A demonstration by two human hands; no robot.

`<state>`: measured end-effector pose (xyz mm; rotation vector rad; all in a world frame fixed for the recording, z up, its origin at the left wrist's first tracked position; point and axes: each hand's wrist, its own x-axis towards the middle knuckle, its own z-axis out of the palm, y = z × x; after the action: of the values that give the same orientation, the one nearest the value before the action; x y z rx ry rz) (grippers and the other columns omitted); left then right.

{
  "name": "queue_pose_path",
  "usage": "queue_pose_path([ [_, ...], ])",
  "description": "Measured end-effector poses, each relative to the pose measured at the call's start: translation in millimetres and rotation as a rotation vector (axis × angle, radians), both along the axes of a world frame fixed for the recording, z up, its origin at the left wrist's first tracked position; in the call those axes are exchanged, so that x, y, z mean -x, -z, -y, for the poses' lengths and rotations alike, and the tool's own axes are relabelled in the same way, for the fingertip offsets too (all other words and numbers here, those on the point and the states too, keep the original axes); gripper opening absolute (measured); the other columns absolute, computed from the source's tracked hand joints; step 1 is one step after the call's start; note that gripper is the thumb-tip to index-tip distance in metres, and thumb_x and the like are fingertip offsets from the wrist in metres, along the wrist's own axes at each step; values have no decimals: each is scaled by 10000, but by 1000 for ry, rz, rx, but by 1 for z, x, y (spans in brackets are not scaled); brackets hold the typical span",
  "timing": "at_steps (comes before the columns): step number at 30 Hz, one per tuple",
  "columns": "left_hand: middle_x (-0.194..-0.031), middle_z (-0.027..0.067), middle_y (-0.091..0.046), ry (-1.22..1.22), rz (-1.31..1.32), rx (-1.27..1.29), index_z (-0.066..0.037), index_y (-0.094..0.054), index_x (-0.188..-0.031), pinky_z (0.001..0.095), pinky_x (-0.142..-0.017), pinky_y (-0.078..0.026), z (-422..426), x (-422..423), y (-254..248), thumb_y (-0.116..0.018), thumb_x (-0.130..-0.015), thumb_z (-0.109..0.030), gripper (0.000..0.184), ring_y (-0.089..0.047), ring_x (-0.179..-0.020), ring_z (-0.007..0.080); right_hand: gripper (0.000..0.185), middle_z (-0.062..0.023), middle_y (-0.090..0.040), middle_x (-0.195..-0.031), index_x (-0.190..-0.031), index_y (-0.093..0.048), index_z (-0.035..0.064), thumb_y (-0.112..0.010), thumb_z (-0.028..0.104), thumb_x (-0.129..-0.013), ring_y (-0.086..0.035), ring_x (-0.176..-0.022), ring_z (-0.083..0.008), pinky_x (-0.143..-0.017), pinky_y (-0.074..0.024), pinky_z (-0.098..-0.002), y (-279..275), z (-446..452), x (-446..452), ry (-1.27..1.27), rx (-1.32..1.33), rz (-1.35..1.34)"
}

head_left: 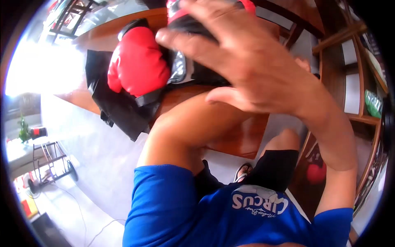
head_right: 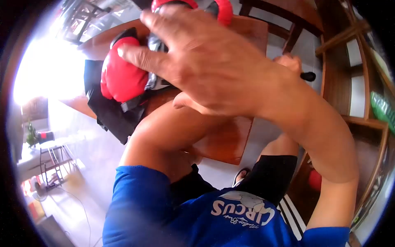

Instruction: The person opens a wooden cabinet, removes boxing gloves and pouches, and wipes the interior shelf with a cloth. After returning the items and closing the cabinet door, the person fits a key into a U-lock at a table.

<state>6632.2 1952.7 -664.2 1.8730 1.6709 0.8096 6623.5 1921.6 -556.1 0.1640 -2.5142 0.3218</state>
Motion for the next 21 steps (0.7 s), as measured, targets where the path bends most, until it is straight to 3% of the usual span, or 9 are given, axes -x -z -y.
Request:
queue_pose_path([
  [4,-1066,279,-667,29,-38,24,66,-659,-1061,455,-804,-596,-7,2,-11,-782,-736,-76,375,-710,-983,402,533,-283,-529,-1443,-1300,-640,34,-768,253,-830,-509,-1363,-387,-1145,-380,-494,34,-21,60,-119,-254,121],
  [6,-1080,276,-664,40,-57,31,62,-660,-1074,450,-808,-595,-7,-3,-9,-781,-739,-77,383,-708,-993,397,380,-265,-623,-1305,-1178,-670,1,-686,184,-845,-570,-1291,-370,-1117,-411,-469,34,-31,68,-143,-377,75],
  [8,-1094,272,-661,48,-77,31,59,-662,-1088,446,-811,-594,-7,-4,-10,-780,-741,-77,391,-706,-1003,393,257,-197,-701,-1004,-1029,-661,21,-660,143,-802,-677,-1059,-321,-945,-483,-418,22,-33,71,-53,-399,5],
  [10,-1108,269,-659,48,-87,27,55,-663,-1101,441,-815,-592,-8,-5,-18,-780,-743,-78,400,-704,-1013,388,506,-153,-674,-935,-1209,-625,26,-748,93,-722,-673,-950,-322,-942,-484,-458,-3,-27,78,120,-519,82],
  [12,-1122,266,-656,68,-116,29,52,-665,-1115,436,-819,-591,-8,-6,-17,-779,-745,-79,408,-701,-1023,383,573,-173,-700,-1035,-1411,-542,3,-689,205,-895,-701,-956,-319,-922,-532,-403,-37,-4,85,146,-570,379],
  [14,-1136,262,-653,73,-137,32,48,-666,-1128,431,-823,-590,-7,-3,-18,-778,-747,-79,417,-699,-1033,378,637,-99,-658,-759,-1452,-546,129,-685,166,-832,-679,-741,-274,-813,-505,-415,-17,0,96,-32,-622,251],
  [16,-1150,259,-650,86,-172,43,45,-667,-1141,427,-827,-588,-3,-1,-18,-778,-749,-80,426,-697,-1043,373,674,-71,-670,-715,-1582,-414,238,-586,210,-931,-689,-666,-245,-722,-514,-382,-4,14,112,-224,-588,285],
  [17,-1157,257,-649,91,-184,45,43,-668,-1148,424,-829,-588,-2,-2,-18,-777,-750,-80,431,-696,-1048,371,621,-71,-684,-727,-1574,-422,258,-525,174,-968,-702,-665,-236,-663,-516,-365,3,24,115,-207,-587,321],
  [21,-1185,250,-643,100,-220,55,36,-671,-1175,415,-836,-585,7,0,-16,-776,-755,-81,449,-691,-1068,361,414,-105,-714,-756,-1370,-614,108,-518,144,-970,-727,-704,-256,-668,-558,-398,15,23,120,-210,-515,286],
])
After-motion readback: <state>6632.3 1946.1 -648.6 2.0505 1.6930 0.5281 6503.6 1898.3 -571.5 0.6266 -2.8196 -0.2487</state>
